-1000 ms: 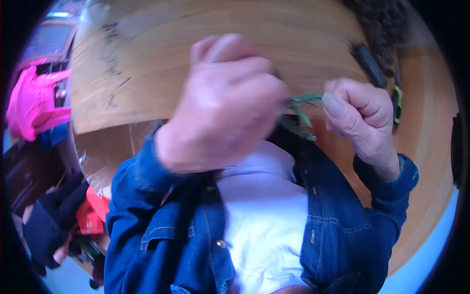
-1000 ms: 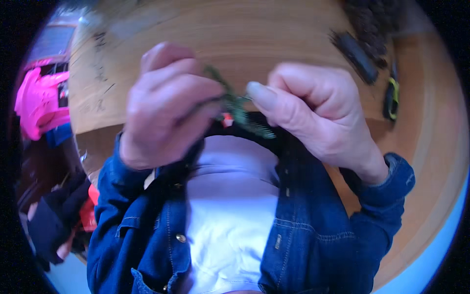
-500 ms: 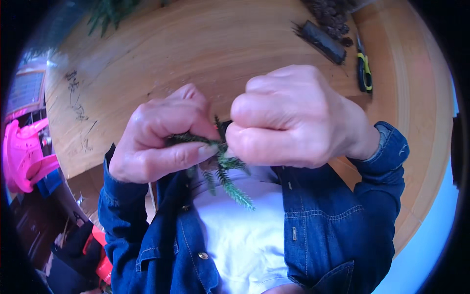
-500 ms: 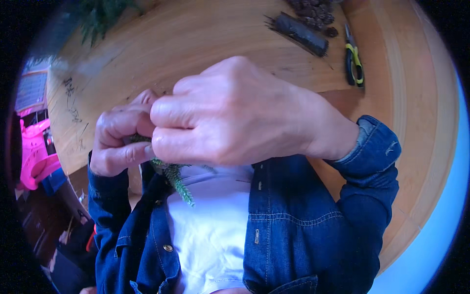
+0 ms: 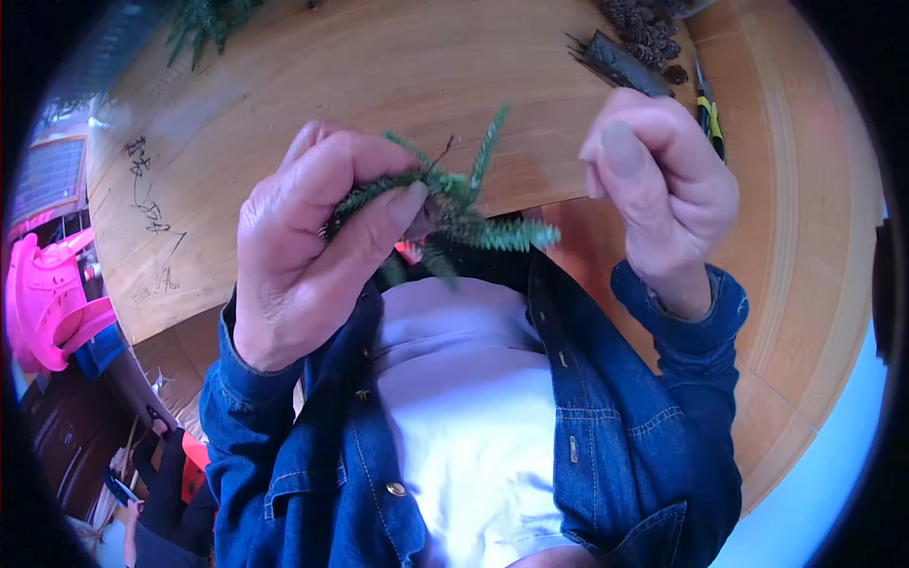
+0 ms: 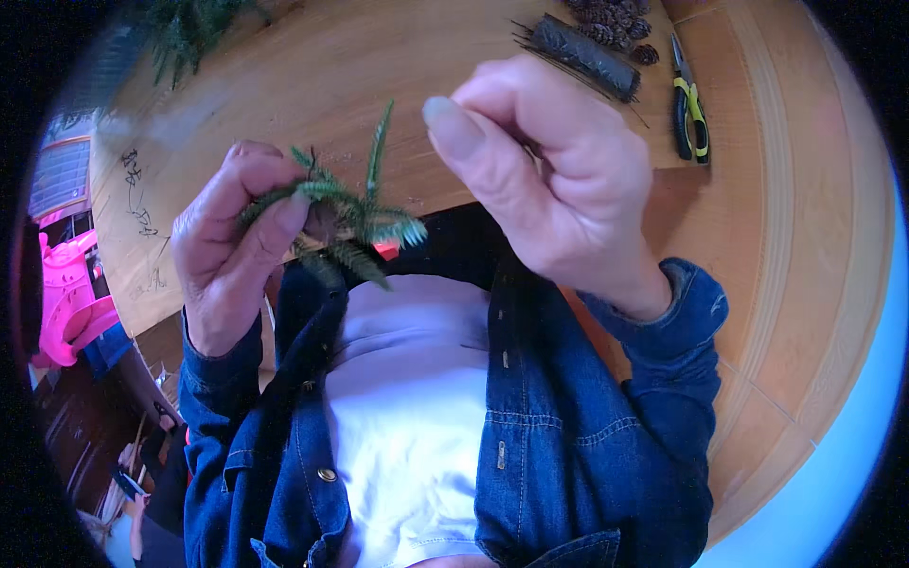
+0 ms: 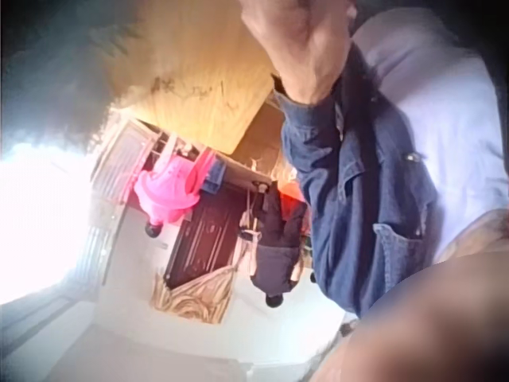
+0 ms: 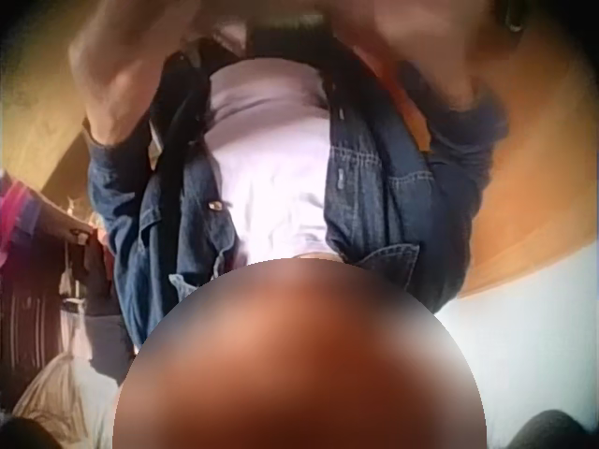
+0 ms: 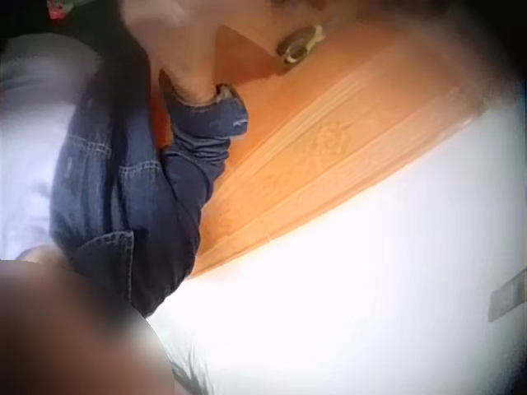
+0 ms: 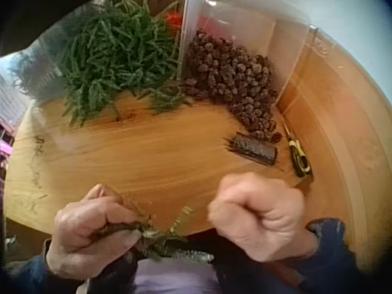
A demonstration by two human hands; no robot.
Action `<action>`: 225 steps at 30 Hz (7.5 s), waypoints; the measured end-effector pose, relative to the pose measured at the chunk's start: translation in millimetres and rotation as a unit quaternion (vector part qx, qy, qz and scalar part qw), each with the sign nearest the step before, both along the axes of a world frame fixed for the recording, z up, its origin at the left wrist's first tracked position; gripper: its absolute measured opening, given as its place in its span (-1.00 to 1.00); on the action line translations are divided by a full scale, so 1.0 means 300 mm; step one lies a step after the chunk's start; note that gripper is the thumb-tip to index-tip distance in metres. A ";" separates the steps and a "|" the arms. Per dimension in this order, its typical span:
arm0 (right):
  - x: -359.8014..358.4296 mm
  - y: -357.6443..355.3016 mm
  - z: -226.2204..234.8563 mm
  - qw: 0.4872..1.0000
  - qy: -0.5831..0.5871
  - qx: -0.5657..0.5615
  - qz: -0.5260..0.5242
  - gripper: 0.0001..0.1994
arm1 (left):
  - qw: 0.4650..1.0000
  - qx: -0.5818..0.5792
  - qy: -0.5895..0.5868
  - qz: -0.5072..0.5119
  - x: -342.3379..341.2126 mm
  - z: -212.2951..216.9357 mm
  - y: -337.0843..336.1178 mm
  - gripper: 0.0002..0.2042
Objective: Assembling decorative sprigs by wiring pine cones to evergreen branches.
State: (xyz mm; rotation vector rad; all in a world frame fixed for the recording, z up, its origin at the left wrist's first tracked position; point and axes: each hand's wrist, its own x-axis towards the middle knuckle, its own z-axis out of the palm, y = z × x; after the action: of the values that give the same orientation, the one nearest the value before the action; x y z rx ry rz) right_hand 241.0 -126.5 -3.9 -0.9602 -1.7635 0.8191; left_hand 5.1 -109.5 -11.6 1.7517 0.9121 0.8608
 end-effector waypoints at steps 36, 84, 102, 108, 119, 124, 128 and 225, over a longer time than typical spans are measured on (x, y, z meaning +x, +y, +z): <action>-0.148 -0.010 -0.094 0.934 0.196 -0.297 0.036 -0.85 | 0.988 0.149 -0.034 -0.005 0.016 -0.047 -0.039 -0.88; 0.446 -0.027 -0.097 0.883 -0.290 0.026 -0.368 -0.80 | 0.982 -0.075 -0.133 0.112 0.047 -0.034 -0.026 -0.88; 0.687 -0.068 -0.153 0.866 -0.153 -0.271 -0.391 -0.75 | 0.977 -0.098 -0.151 0.115 0.024 -0.049 -0.031 -0.86; 0.444 -0.235 -0.015 0.852 0.395 -0.198 -0.282 -0.79 | 0.980 -0.087 -0.145 0.102 0.031 -0.056 -0.022 -0.87; 0.087 -0.175 -0.059 0.985 -0.078 -0.151 0.028 -0.81 | 0.980 -0.075 -0.153 0.102 0.042 -0.056 -0.045 -0.88; 0.059 -0.154 -0.068 0.981 -0.103 -0.161 0.046 -0.78 | 0.984 -0.063 -0.134 0.096 0.027 -0.056 -0.044 -0.88; 0.050 -0.149 -0.066 0.975 -0.099 -0.191 0.050 -0.78 | 0.994 -0.004 -0.089 0.067 0.011 -0.056 -0.030 -0.86; 0.018 -0.092 -0.051 0.966 -0.237 -0.064 0.085 -0.73 | 0.894 -0.331 -0.285 0.098 0.012 -0.074 -0.027 -0.90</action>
State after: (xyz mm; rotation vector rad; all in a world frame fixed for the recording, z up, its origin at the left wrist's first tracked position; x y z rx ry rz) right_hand 246.4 -154.2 -19.1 -1.1736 -2.2502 0.8671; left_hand 8.9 -117.6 -33.6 0.7625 0.8474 0.9723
